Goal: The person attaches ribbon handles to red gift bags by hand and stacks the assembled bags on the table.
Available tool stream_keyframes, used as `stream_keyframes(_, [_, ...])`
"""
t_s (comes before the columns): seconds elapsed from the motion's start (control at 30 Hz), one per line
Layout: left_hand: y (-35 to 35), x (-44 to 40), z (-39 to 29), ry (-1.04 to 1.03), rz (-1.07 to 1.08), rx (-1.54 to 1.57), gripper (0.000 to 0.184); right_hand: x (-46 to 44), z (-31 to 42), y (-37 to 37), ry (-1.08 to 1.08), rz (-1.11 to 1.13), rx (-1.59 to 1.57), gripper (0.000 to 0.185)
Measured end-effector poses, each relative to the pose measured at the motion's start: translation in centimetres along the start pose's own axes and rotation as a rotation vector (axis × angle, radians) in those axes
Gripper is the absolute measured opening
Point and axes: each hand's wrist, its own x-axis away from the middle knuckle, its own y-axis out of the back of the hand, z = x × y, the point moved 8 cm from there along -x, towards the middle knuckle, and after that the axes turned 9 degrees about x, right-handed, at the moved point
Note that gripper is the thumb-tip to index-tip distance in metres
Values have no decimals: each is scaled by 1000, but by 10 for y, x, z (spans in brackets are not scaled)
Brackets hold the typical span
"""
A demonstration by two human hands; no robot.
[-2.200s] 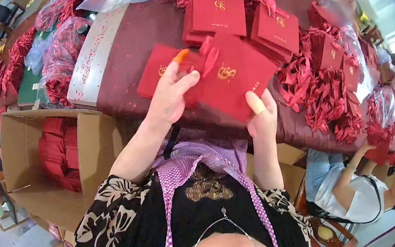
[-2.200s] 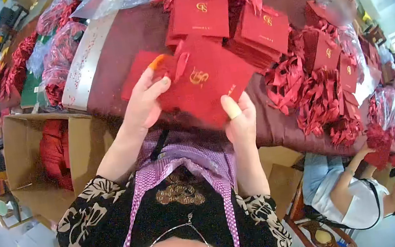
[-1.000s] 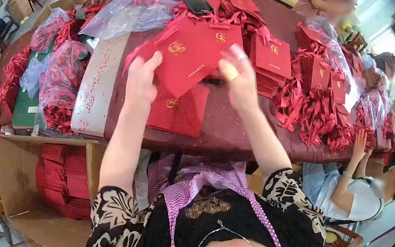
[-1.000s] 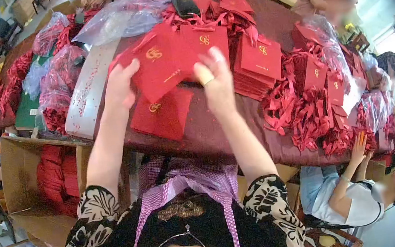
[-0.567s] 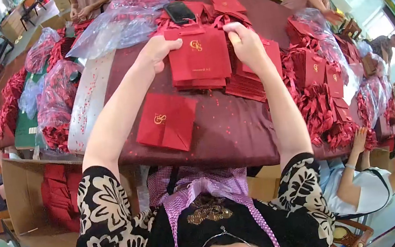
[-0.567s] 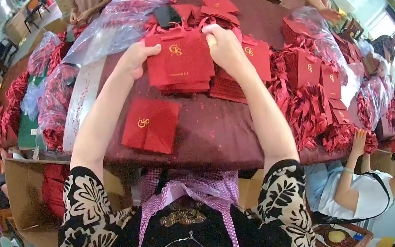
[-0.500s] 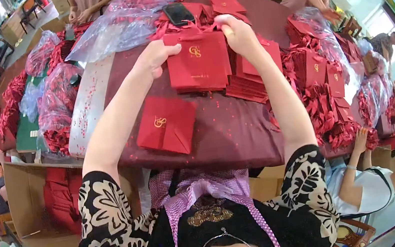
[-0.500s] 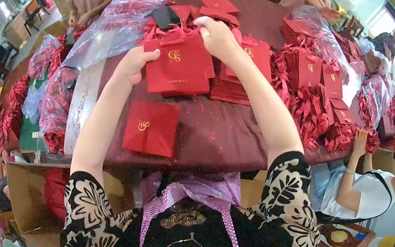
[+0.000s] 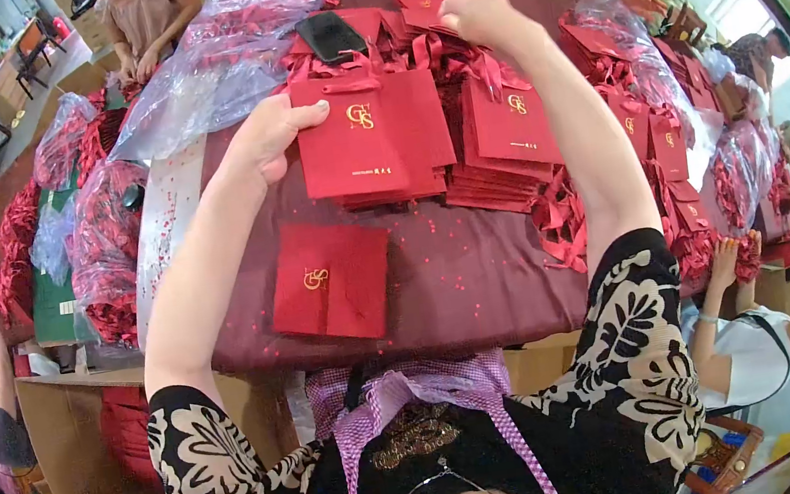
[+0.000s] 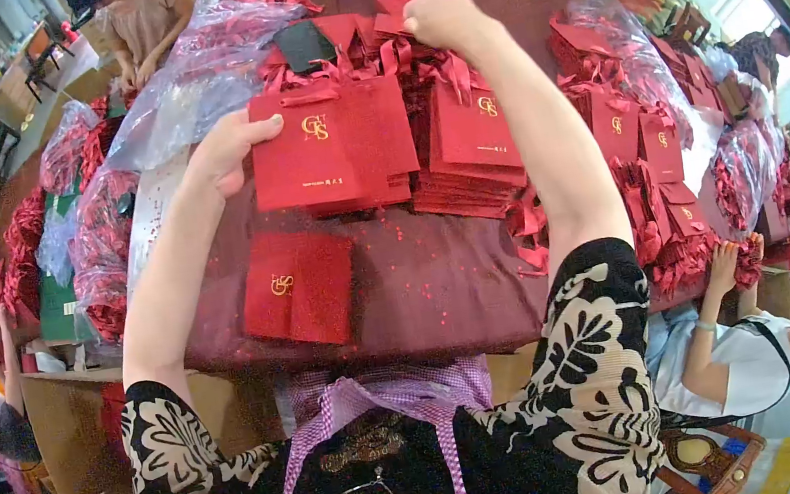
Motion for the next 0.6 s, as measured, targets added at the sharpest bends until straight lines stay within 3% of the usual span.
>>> stream_keyframes(0.1, [0,-17,1,3,-8,34,21,15,-32,3,-51,-8,-74,31])
stream_keyframes(0.17, [1,-30,4,18,13,23,21,24,-23,-17,128,244,-563,29])
stream_keyframes(0.2, [0,-36,7,38,2,21,22,34,-18,-20,113,237,-762,28])
stream_keyframes(0.27, [-5,-42,14,58,-8,19,23,46,-8,-23,125,204,-858,27])
stream_keyframes(0.37, [-5,-43,15,10,-117,-57,25,40,-23,-43,171,125,-556,30])
stream_keyframes(0.43, [-6,-37,10,-52,-166,-136,27,46,-28,-38,43,150,-180,32])
stream_keyframes(0.57, [10,-44,20,-62,-128,-146,38,52,-53,-37,-68,52,151,26])
stream_keyframes(0.6, [11,-34,12,-101,-234,-264,36,54,-54,-33,-96,-8,215,25])
